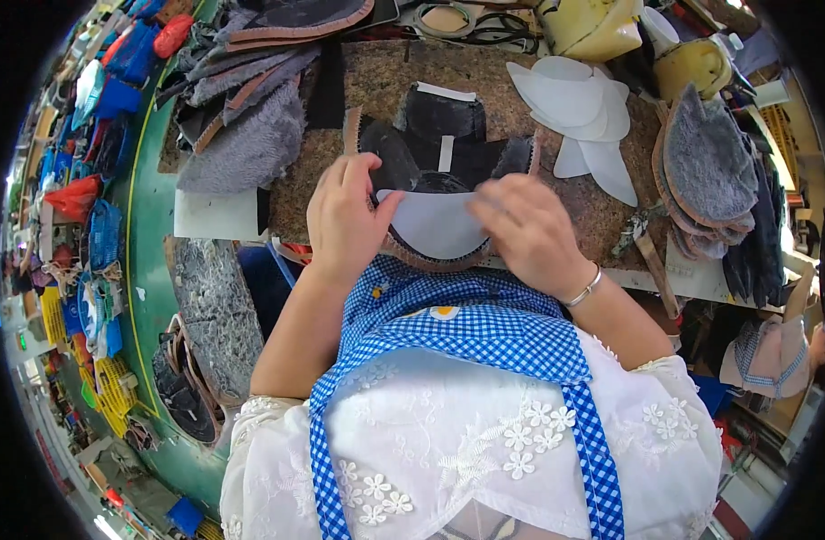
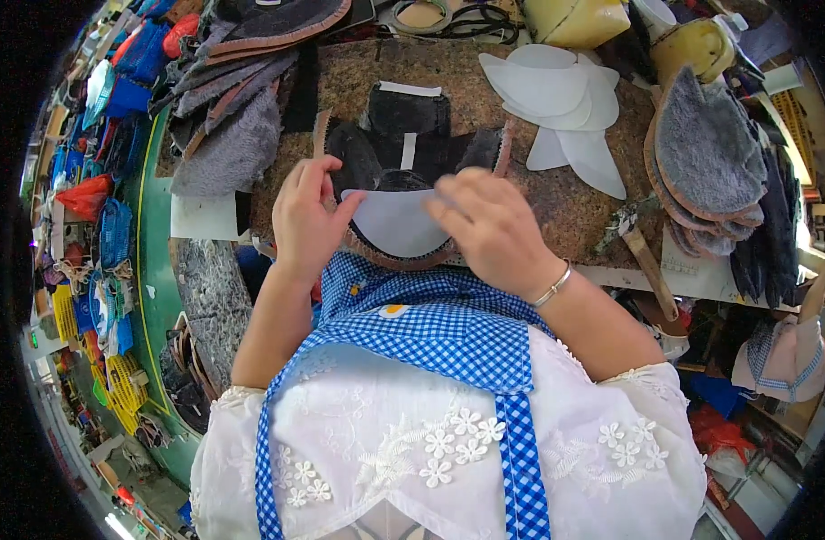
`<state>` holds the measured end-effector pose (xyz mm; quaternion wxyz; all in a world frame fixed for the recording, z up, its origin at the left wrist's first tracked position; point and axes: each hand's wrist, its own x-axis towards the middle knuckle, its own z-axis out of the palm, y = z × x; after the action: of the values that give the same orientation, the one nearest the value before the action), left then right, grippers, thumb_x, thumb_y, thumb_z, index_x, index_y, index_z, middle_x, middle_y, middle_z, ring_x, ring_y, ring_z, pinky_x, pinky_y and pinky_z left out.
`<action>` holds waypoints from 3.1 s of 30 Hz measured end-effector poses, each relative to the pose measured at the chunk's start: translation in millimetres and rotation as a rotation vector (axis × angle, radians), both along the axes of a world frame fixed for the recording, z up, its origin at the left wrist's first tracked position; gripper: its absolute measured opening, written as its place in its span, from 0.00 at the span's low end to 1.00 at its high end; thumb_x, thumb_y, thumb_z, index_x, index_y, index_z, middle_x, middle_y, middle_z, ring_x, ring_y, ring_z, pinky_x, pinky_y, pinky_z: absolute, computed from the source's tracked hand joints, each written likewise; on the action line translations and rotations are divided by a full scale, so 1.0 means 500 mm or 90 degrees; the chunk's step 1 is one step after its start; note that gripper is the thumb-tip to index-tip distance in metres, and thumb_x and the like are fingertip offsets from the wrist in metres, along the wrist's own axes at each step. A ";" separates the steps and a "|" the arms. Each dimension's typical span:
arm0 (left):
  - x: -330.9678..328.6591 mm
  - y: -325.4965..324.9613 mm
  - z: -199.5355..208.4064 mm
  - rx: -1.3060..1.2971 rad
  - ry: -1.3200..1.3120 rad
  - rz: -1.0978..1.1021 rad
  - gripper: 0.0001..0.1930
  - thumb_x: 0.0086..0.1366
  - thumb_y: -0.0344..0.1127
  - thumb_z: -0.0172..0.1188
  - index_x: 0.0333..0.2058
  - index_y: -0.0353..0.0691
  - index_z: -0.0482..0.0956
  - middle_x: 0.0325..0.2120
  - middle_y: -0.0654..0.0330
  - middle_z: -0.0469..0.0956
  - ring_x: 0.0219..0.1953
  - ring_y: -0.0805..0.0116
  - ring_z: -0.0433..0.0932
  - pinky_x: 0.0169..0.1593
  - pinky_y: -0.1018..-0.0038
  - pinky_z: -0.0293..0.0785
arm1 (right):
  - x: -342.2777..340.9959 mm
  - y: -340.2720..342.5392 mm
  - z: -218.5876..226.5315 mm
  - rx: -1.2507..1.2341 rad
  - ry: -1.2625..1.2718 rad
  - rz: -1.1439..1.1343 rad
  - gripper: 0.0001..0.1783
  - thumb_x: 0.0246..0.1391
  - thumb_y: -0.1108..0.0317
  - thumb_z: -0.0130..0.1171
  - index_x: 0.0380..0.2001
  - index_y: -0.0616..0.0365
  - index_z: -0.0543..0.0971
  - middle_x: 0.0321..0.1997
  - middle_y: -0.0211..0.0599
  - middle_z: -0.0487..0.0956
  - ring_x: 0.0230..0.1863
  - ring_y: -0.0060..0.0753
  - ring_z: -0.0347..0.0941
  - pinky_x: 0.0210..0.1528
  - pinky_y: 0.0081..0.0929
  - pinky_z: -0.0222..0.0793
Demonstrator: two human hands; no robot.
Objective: Aligning and layering lining and foam components onto shoe upper parts at a factory workbench.
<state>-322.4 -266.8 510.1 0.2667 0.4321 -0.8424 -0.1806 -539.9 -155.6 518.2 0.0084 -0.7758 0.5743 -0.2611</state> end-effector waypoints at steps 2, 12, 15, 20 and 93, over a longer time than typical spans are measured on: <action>-0.015 -0.025 0.005 -0.020 0.059 -0.025 0.19 0.49 0.31 0.69 0.40 0.35 0.74 0.35 0.57 0.74 0.34 0.66 0.74 0.36 0.72 0.73 | -0.012 -0.013 -0.003 0.046 -0.001 0.092 0.16 0.38 0.72 0.67 0.34 0.58 0.77 0.38 0.37 0.76 0.41 0.39 0.72 0.42 0.31 0.70; -0.089 -0.061 0.045 0.480 0.281 -0.032 0.12 0.58 0.31 0.61 0.40 0.34 0.75 0.28 0.64 0.78 0.27 0.78 0.73 0.33 0.80 0.70 | -0.046 -0.119 0.009 0.244 -0.703 -0.184 0.17 0.48 0.68 0.66 0.40 0.65 0.75 0.31 0.32 0.78 0.32 0.23 0.73 0.37 0.20 0.69; -0.070 -0.013 0.078 0.564 0.400 -0.086 0.12 0.60 0.28 0.58 0.42 0.34 0.74 0.30 0.64 0.77 0.28 0.79 0.73 0.30 0.82 0.69 | -0.034 -0.080 0.047 0.286 -0.841 -0.156 0.13 0.49 0.69 0.66 0.37 0.63 0.77 0.32 0.27 0.78 0.30 0.13 0.70 0.35 0.10 0.66; -0.059 0.011 0.086 0.669 0.652 -0.143 0.10 0.66 0.31 0.53 0.44 0.36 0.74 0.37 0.63 0.78 0.38 0.79 0.75 0.37 0.81 0.74 | -0.012 -0.071 0.084 0.305 -1.005 -0.139 0.12 0.51 0.70 0.64 0.37 0.65 0.79 0.34 0.29 0.80 0.34 0.16 0.73 0.38 0.14 0.68; -0.070 0.075 0.081 0.503 0.554 0.024 0.08 0.58 0.26 0.64 0.28 0.37 0.71 0.38 0.57 0.78 0.29 0.81 0.73 0.35 0.84 0.71 | -0.009 -0.052 0.085 0.270 -0.607 0.002 0.08 0.48 0.74 0.64 0.31 0.64 0.78 0.33 0.27 0.73 0.37 0.20 0.67 0.40 0.18 0.62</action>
<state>-357.6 -229.2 550.4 0.4101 0.3996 -0.5163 -0.6368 -544.6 -181.8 560.6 0.4260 -0.5529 0.5459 -0.4634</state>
